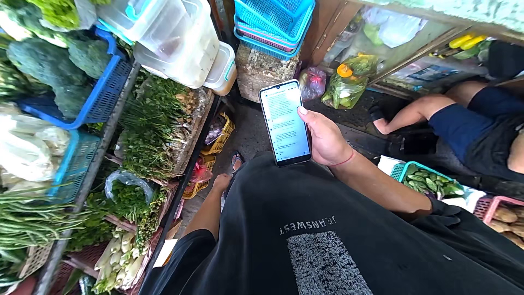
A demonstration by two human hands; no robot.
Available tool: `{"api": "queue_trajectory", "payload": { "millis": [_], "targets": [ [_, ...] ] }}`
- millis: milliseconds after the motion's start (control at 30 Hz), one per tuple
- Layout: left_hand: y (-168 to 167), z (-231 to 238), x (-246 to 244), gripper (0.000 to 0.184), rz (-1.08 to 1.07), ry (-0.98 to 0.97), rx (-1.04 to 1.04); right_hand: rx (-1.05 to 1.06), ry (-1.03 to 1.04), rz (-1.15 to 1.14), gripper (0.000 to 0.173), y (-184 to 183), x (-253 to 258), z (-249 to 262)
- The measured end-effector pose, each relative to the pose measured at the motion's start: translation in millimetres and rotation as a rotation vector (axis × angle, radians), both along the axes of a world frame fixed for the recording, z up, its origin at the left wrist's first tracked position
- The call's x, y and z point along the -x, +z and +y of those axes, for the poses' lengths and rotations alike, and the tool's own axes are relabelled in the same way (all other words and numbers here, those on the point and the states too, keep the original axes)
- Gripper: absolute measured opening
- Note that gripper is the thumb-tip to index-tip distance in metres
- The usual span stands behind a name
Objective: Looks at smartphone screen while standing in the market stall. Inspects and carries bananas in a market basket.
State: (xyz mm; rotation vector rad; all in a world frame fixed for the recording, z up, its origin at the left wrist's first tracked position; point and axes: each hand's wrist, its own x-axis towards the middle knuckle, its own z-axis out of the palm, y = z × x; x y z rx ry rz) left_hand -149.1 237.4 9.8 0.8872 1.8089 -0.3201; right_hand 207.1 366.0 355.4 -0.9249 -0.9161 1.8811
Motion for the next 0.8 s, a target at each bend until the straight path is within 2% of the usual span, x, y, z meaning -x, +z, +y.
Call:
{"api": "queue_trajectory", "payload": {
  "millis": [333,567,800],
  "targets": [
    [-5,-1,2,0.048,-0.004,0.004,-0.011,0.008,-0.012,-0.012,0.049,1,0,1],
    [13,5,-4,0.048,-0.007,-0.008,0.011,0.007,-0.01,-0.016,0.049,1,1,1],
    [6,3,-1,0.048,-0.001,-0.013,0.015,0.013,-0.016,-0.019,0.049,0,1,2]
  ]
}}
